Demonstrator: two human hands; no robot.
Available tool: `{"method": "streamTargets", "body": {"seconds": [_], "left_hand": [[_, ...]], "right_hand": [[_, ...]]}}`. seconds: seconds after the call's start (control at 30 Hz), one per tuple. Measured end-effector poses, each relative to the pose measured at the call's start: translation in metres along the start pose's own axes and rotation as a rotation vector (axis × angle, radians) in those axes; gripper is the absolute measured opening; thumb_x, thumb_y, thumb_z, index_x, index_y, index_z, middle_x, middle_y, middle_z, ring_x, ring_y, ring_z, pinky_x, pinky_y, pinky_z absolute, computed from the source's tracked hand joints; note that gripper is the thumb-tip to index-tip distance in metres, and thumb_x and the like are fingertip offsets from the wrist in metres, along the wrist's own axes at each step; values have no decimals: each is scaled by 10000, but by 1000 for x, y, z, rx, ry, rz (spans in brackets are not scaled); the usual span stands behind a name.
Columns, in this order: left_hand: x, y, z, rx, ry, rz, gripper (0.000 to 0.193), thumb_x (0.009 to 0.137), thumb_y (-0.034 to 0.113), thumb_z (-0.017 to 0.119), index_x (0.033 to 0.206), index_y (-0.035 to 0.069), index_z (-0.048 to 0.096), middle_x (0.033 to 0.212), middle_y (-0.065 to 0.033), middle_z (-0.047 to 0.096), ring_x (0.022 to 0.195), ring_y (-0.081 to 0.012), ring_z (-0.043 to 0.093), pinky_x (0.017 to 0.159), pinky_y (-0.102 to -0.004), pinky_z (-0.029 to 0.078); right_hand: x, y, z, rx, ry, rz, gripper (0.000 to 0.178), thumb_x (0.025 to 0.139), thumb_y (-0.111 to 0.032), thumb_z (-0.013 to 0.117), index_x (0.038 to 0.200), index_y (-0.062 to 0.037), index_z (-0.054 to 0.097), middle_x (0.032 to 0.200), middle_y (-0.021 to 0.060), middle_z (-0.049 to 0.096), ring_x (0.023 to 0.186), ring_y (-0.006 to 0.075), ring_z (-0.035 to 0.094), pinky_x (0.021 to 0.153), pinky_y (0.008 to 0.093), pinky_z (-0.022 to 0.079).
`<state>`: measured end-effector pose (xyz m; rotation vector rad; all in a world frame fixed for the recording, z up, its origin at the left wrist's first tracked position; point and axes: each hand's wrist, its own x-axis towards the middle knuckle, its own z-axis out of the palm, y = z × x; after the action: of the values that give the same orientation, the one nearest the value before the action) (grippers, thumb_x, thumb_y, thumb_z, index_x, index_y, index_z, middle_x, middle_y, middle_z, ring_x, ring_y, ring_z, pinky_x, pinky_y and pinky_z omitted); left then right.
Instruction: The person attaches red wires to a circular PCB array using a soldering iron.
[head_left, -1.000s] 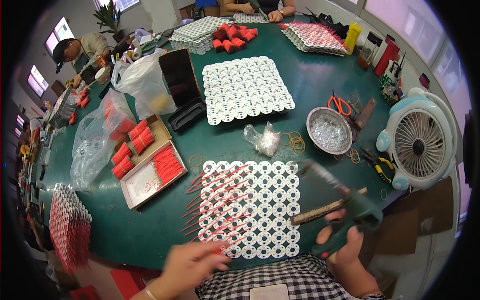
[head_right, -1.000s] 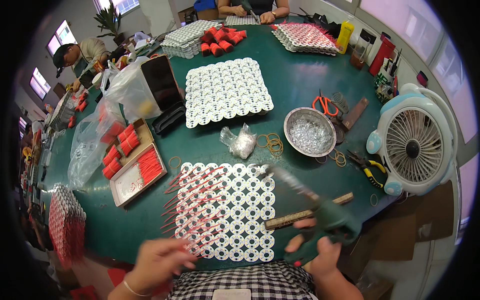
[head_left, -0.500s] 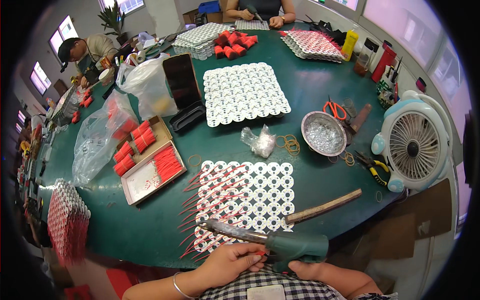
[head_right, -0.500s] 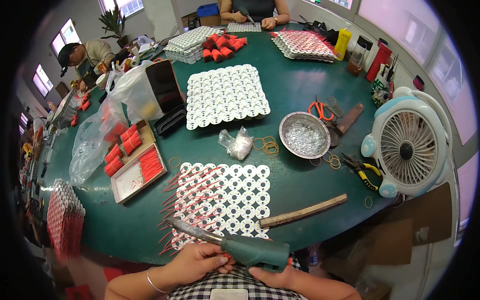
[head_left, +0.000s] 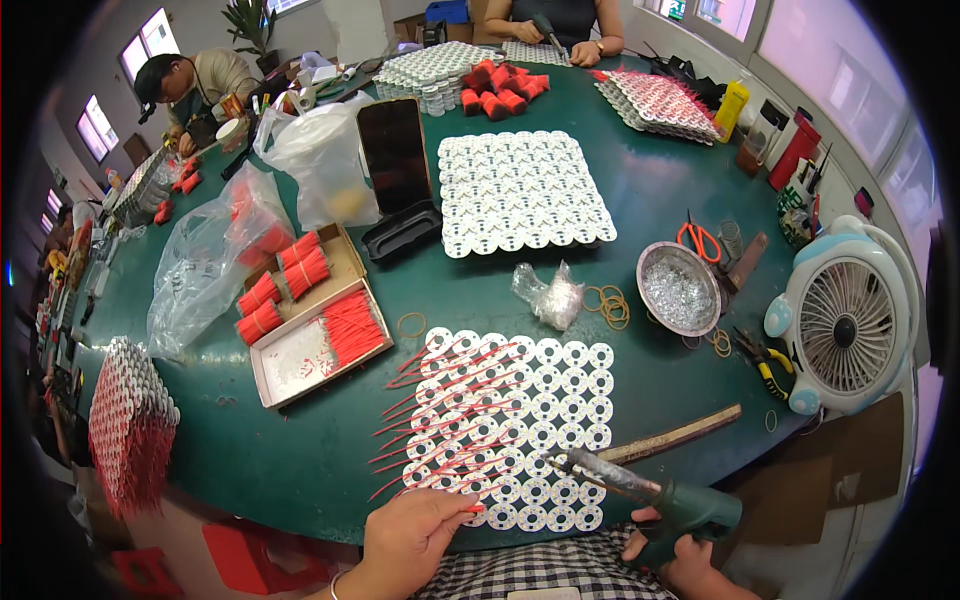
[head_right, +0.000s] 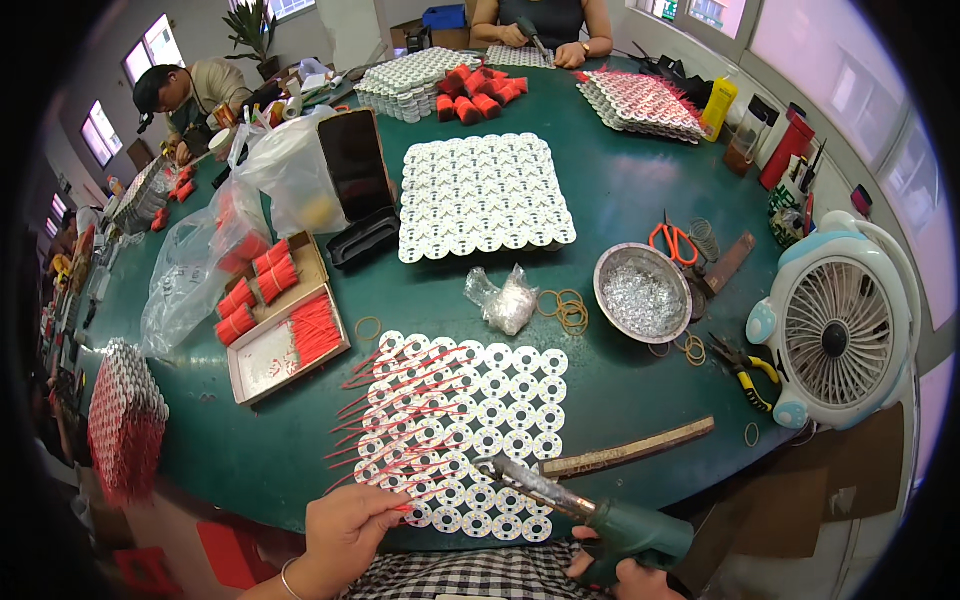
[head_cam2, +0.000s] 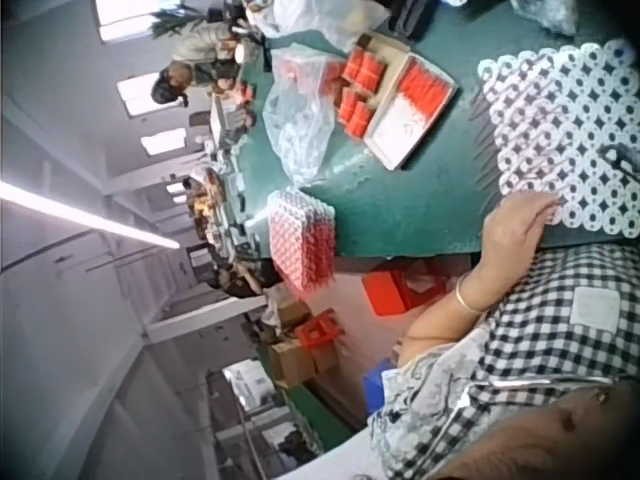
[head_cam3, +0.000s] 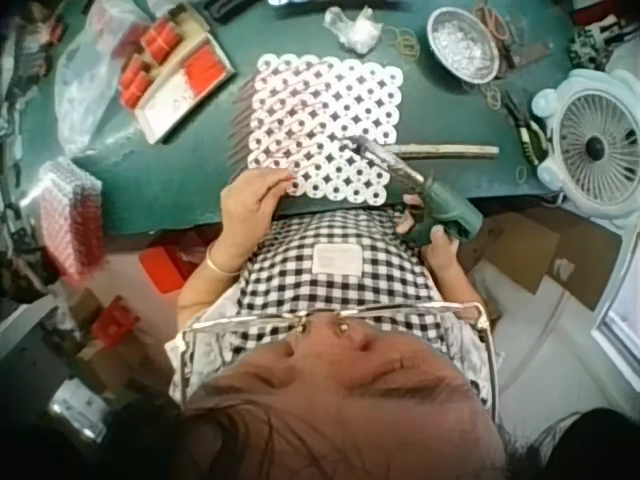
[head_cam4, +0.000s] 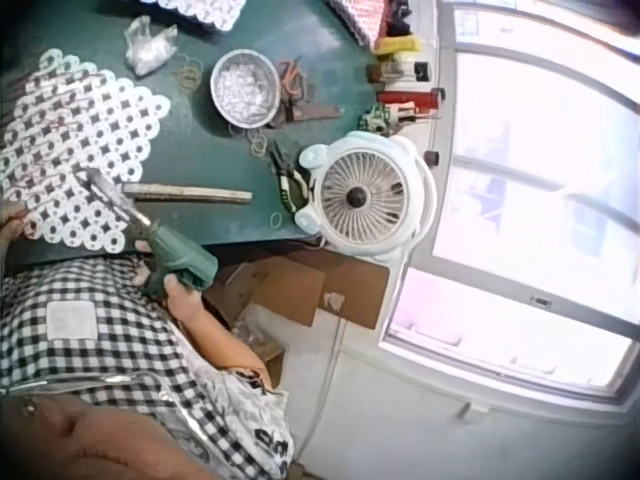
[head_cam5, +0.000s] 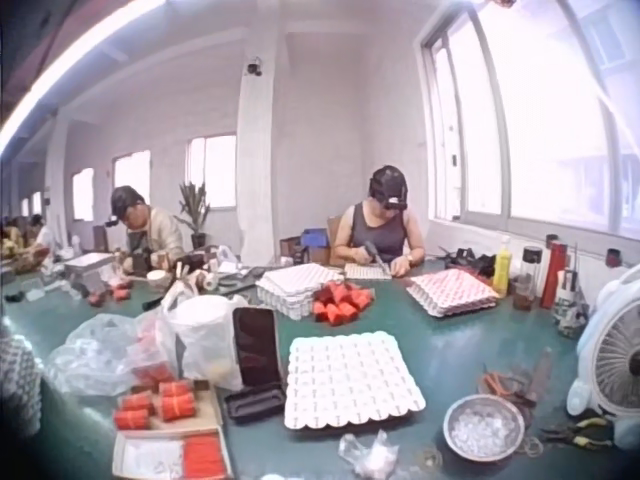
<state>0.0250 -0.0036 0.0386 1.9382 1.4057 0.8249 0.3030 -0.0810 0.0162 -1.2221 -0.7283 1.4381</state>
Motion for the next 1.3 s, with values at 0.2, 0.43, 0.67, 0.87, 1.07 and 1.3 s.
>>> {"method": "streamTargets", "body": {"seconds": [0.2,0.43,0.67,0.87,1.07,1.3], "left_hand": [[9,-4,11,243,56,302,193,640,26,648,812,114,644,704,-19,596,678,-196,591,576,-314,453],[2,-7,29,497,150,363,160,622,136,649,773,186,658,629,96,503,634,-92,469,662,-327,231],[-3,-13,33,521,78,381,178,676,157,574,835,165,652,640,85,465,707,-81,475,685,-334,225],[-2,-15,34,473,24,357,173,678,150,569,832,159,647,639,74,469,708,-87,482,687,-338,231],[-1,-16,34,448,22,350,163,682,149,566,824,159,645,635,67,469,693,-94,492,684,-337,232],[0,-17,36,444,22,333,168,652,130,607,812,160,650,617,62,444,670,-105,477,663,-340,234]], "right_hand": [[-17,10,-34,-194,-169,114,568,825,-372,581,1198,33,442,909,108,578,758,202,564,702,328,458],[-3,-13,-23,-502,-255,-89,491,797,-371,606,1060,35,523,786,112,601,663,205,584,642,319,472],[4,-13,-10,-567,-352,-177,432,779,-303,638,1035,30,538,795,100,596,646,181,562,623,300,460],[7,-2,-8,-527,-309,-220,395,748,-283,680,991,0,552,878,106,601,727,186,576,653,295,472],[6,-4,-6,-750,-292,-426,384,767,-236,665,1039,3,538,900,110,598,733,187,576,641,310,476],[5,-18,-15,-1298,-477,-338,243,664,-140,672,896,-81,624,778,88,597,694,257,578,631,355,441]]}}
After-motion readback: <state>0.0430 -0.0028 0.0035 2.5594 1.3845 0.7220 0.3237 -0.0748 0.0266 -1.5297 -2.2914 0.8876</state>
